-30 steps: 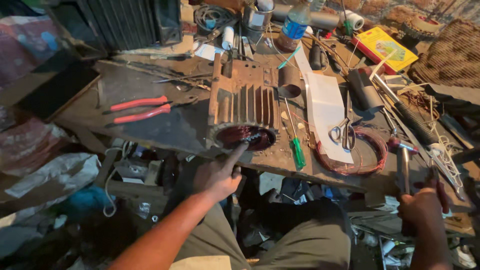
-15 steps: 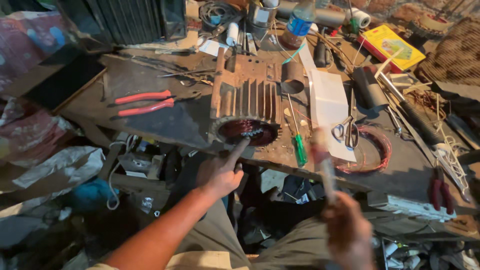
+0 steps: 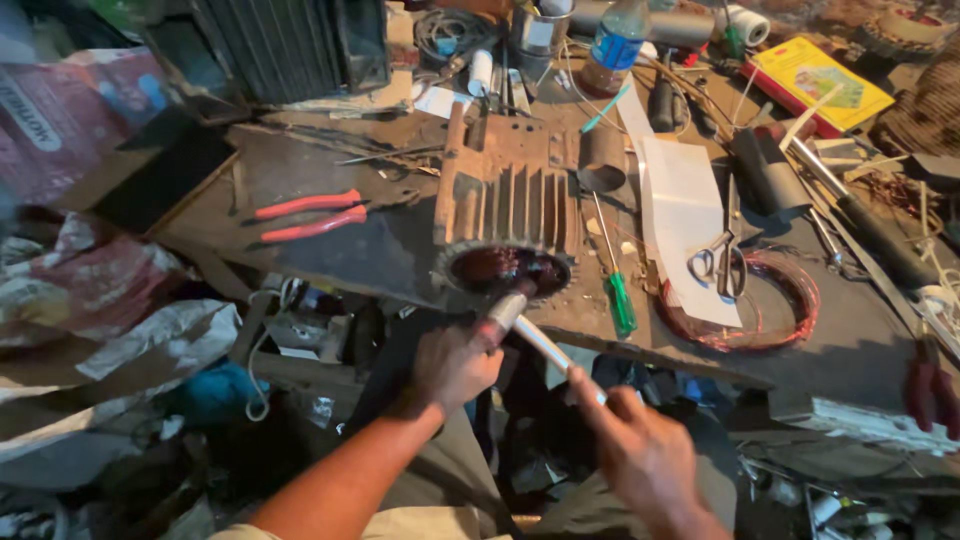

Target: The person works on an old electric motor stator at a cluttered workbench, using a long punch and a mallet to hammer out the old copper windings from the housing. They then pull the freed copper coil out of the stator, set the housing aside, and handle and coil the removed copper wire by hand.

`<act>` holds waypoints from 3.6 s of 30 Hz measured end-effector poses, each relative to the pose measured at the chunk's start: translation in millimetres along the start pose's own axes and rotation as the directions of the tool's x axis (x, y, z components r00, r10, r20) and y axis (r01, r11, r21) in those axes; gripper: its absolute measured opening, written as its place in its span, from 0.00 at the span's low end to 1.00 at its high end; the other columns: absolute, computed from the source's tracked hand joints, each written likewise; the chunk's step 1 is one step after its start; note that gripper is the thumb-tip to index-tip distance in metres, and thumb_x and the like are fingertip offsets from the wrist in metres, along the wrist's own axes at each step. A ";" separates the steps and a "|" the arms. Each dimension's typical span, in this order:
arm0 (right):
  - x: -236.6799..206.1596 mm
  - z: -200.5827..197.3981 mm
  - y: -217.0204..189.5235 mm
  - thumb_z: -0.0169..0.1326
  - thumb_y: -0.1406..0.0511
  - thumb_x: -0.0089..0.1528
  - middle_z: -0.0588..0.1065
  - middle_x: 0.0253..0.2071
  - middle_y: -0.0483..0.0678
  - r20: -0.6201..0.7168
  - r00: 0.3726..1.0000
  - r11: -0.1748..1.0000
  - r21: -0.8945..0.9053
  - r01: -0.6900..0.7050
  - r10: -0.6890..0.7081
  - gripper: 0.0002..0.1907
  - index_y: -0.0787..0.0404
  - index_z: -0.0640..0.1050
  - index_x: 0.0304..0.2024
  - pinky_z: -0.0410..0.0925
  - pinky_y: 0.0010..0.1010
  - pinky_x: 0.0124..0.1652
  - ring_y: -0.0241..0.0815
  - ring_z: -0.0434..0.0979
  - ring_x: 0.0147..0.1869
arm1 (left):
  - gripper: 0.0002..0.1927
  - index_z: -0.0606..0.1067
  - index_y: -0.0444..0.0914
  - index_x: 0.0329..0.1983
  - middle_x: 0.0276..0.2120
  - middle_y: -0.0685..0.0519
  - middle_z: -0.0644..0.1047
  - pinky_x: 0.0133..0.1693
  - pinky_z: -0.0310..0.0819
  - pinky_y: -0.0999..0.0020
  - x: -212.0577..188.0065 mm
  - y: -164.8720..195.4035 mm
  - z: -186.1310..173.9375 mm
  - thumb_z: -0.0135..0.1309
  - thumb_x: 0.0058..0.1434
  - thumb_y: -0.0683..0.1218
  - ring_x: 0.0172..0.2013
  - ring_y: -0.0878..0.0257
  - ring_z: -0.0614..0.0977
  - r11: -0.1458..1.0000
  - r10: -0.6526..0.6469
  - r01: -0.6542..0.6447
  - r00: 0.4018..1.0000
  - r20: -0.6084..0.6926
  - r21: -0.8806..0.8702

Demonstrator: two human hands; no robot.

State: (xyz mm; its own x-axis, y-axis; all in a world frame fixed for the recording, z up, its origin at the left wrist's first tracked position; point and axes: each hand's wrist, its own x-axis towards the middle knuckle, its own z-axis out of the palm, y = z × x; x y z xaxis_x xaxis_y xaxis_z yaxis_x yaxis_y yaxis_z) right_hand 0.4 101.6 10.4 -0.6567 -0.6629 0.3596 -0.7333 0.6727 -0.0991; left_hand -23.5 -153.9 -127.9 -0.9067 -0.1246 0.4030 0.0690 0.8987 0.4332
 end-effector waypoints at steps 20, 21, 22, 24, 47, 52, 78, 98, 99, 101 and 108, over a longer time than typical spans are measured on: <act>-42.4 58.2 -29.5 0.44 0.72 0.67 0.79 0.42 0.51 -0.397 0.851 0.686 0.725 0.061 0.344 0.28 0.61 0.62 0.71 0.70 0.23 0.33 0.34 0.74 0.32 | 0.23 0.69 0.38 0.58 0.25 0.45 0.80 0.24 0.77 0.54 -39.8 21.1 -22.1 0.54 0.61 0.49 0.21 0.50 0.82 0.651 -0.307 0.319 0.941 0.146 -0.689; -33.3 60.9 -31.4 0.43 0.73 0.67 0.77 0.44 0.58 -0.416 0.878 0.760 0.642 0.100 0.236 0.27 0.62 0.62 0.70 0.70 0.29 0.38 0.42 0.76 0.39 | 0.16 0.74 0.37 0.50 0.22 0.47 0.80 0.22 0.76 0.58 -47.2 23.7 -12.3 0.54 0.62 0.49 0.19 0.54 0.82 0.431 -0.370 0.454 0.877 0.306 -0.779; -26.4 61.6 -32.5 0.42 0.74 0.66 0.75 0.47 0.64 -0.428 0.896 0.824 0.547 0.149 0.122 0.27 0.64 0.63 0.69 0.70 0.34 0.43 0.51 0.77 0.46 | 0.14 0.75 0.38 0.48 0.22 0.49 0.78 0.22 0.75 0.60 -53.1 26.1 -2.4 0.55 0.62 0.48 0.20 0.58 0.80 0.217 -0.381 0.536 0.816 0.434 -0.816; -19.2 62.7 -38.5 0.49 0.75 0.64 0.74 0.35 0.56 -0.181 0.955 0.788 0.611 -0.077 0.233 0.28 0.63 0.67 0.68 0.70 0.30 0.34 0.45 0.73 0.33 | 0.09 0.75 0.40 0.42 0.22 0.54 0.75 0.22 0.71 0.65 -57.1 22.9 14.1 0.56 0.61 0.46 0.20 0.65 0.76 -0.215 -0.307 0.623 0.688 0.658 -0.752; -17.3 32.4 -43.1 0.55 0.73 0.46 0.73 0.32 0.46 -0.032 0.996 0.974 0.210 0.088 -0.083 0.42 0.48 0.72 0.66 0.70 0.38 0.25 0.47 0.77 0.28 | 0.09 0.76 0.36 0.34 0.23 0.55 0.77 0.23 0.73 0.70 -45.9 5.3 22.8 0.55 0.65 0.47 0.22 0.66 0.78 0.437 -0.358 0.492 0.863 0.356 -0.753; -7.8 24.1 -25.1 0.61 0.66 0.50 0.73 0.31 0.44 0.010 0.992 0.992 -0.015 -0.124 0.124 0.31 0.39 0.77 0.56 0.68 0.36 0.25 0.45 0.78 0.29 | 0.11 0.80 0.35 0.33 0.21 0.53 0.79 0.25 0.73 0.71 -43.4 -2.9 18.2 0.52 0.68 0.44 0.21 0.67 0.79 0.414 -0.353 0.571 0.819 0.453 -0.709; -21.4 31.6 -18.2 0.55 0.72 0.54 0.74 0.32 0.51 0.004 0.988 0.943 0.296 -0.150 0.156 0.36 0.54 0.71 0.67 0.70 0.39 0.27 0.52 0.77 0.27 | 0.08 0.79 0.36 0.34 0.21 0.53 0.78 0.21 0.70 0.71 -44.3 0.3 9.0 0.56 0.64 0.46 0.17 0.68 0.77 0.395 -0.365 0.556 0.826 0.431 -0.731; -32.0 54.4 -41.6 0.53 0.75 0.61 0.74 0.35 0.51 -0.133 0.974 0.817 0.571 -0.076 0.183 0.30 0.58 0.71 0.67 0.69 0.31 0.33 0.48 0.75 0.33 | 0.08 0.79 0.36 0.36 0.22 0.53 0.77 0.21 0.70 0.69 -49.8 -2.7 10.4 0.56 0.64 0.47 0.18 0.67 0.76 0.386 -0.380 0.585 0.806 0.455 -0.714; -41.7 52.8 -33.9 0.52 0.75 0.59 0.74 0.34 0.50 -0.115 0.978 0.800 0.595 -0.074 0.176 0.31 0.59 0.71 0.67 0.69 0.29 0.33 0.45 0.75 0.32 | 0.08 0.80 0.37 0.37 0.22 0.52 0.77 0.21 0.70 0.69 -48.4 -3.6 12.7 0.56 0.63 0.47 0.18 0.67 0.76 0.399 -0.397 0.607 0.790 0.467 -0.687; -64.7 53.2 -24.5 0.50 0.75 0.61 0.73 0.35 0.49 -0.100 0.956 0.676 0.728 -0.118 0.274 0.30 0.60 0.71 0.67 0.68 0.27 0.35 0.42 0.73 0.34 | 0.08 0.79 0.37 0.39 0.23 0.51 0.78 0.22 0.71 0.66 -48.2 -4.4 14.8 0.56 0.61 0.46 0.19 0.65 0.76 0.339 -0.354 0.553 0.825 0.441 -0.761; -129.0 56.9 16.5 0.50 0.73 0.62 0.70 0.25 0.47 0.048 0.481 0.083 0.966 -0.247 0.875 0.30 0.56 0.63 0.67 0.59 0.29 0.17 0.34 0.63 0.18 | 0.10 0.75 0.37 0.39 0.30 0.45 0.81 0.34 0.78 0.58 -4.6 63.4 -13.3 0.56 0.58 0.48 0.31 0.53 0.85 0.730 0.025 0.134 0.975 0.222 -0.670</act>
State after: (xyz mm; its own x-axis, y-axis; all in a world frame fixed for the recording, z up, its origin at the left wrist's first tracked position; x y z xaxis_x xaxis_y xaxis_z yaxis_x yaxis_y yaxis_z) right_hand 63.0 179.5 -90.4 -0.9663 0.2539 0.0419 -0.0689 -0.0982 -0.9928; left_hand -9.5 -102.0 -91.5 -0.9744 -0.0062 0.2246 0.2077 0.3573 0.9106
